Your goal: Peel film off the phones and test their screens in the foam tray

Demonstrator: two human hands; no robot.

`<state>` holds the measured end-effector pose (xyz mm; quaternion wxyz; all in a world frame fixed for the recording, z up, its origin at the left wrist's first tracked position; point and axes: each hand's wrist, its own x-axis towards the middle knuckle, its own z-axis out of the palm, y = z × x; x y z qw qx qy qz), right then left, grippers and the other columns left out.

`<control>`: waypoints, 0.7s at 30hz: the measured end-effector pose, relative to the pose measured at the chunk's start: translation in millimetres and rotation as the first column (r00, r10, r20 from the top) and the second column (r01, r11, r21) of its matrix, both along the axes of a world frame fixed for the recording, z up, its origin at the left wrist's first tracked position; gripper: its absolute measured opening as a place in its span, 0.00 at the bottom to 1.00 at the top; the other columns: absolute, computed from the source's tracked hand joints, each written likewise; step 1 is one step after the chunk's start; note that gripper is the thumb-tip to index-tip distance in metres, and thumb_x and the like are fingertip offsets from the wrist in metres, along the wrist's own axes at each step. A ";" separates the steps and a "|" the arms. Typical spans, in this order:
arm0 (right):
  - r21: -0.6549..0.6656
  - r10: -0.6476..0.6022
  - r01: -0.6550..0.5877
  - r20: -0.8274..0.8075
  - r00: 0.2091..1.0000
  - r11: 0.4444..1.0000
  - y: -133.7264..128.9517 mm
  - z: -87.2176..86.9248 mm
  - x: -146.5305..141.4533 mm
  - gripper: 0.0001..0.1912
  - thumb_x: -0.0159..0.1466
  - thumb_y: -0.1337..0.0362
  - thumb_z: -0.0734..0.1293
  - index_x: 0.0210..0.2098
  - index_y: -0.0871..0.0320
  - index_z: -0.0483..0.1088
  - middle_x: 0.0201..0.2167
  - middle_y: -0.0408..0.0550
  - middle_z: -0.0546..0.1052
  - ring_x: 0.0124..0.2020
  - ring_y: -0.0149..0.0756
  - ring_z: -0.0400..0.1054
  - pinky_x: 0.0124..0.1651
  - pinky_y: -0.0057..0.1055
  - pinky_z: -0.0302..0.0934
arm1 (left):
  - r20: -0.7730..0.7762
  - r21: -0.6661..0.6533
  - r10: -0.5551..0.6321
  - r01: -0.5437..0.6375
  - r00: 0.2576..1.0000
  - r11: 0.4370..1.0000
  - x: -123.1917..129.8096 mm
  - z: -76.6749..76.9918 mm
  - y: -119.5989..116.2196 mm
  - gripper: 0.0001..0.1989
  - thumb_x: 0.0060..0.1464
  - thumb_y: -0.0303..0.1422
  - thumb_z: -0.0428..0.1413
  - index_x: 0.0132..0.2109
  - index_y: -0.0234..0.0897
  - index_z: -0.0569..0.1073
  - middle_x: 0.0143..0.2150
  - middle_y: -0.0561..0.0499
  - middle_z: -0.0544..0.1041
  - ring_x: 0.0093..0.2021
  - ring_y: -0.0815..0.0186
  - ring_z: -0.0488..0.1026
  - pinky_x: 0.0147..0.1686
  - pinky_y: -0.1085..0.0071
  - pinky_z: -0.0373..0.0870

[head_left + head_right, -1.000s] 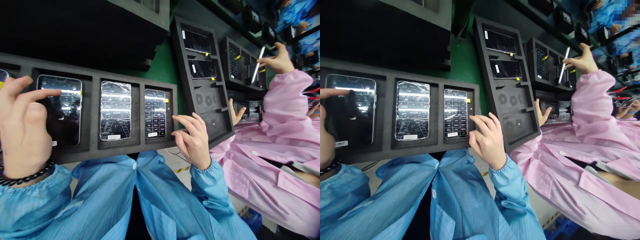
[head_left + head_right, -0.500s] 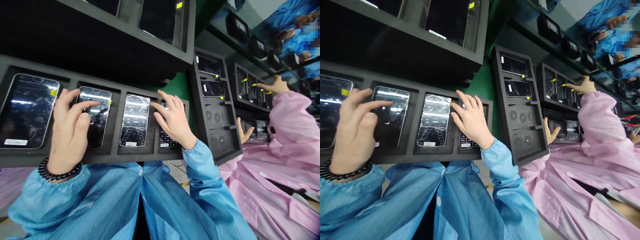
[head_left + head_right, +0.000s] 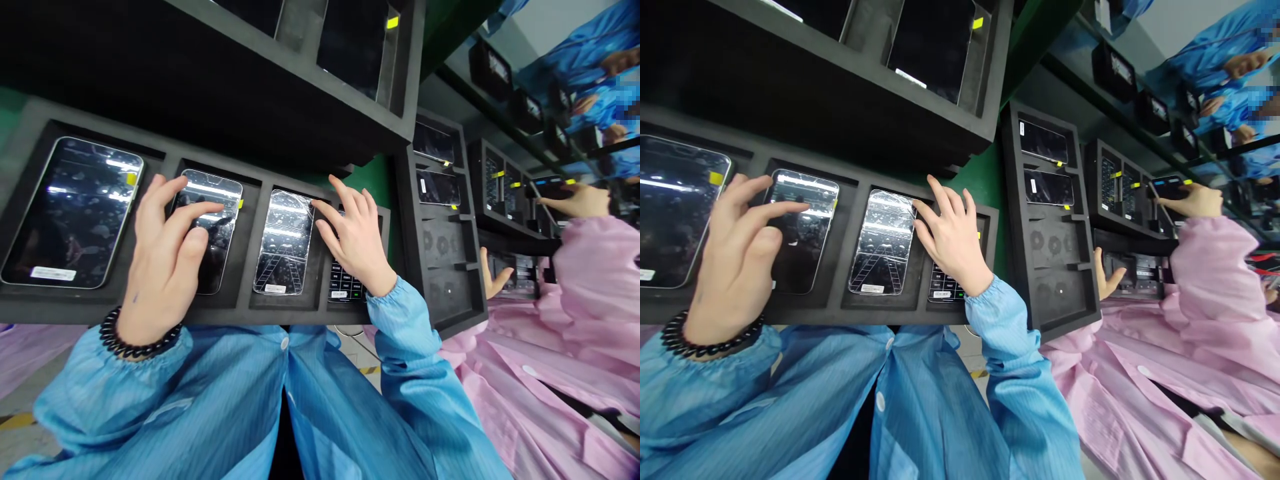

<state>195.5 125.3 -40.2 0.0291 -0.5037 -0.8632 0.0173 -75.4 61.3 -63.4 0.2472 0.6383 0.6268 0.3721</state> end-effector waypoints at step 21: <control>-0.065 0.503 -0.528 -0.226 0.834 0.847 -62.3 -3.1 -33.8 0.16 0.74 0.58 0.59 0.51 0.53 0.76 0.69 0.54 0.67 0.65 0.43 0.64 0.74 0.56 0.44 | -0.044 0.050 -0.042 0.044 0.998 0.998 -5.5 -9.5 1.2 0.22 0.69 0.41 0.43 0.58 0.36 0.73 0.71 0.41 0.60 0.77 0.55 0.48 0.75 0.52 0.46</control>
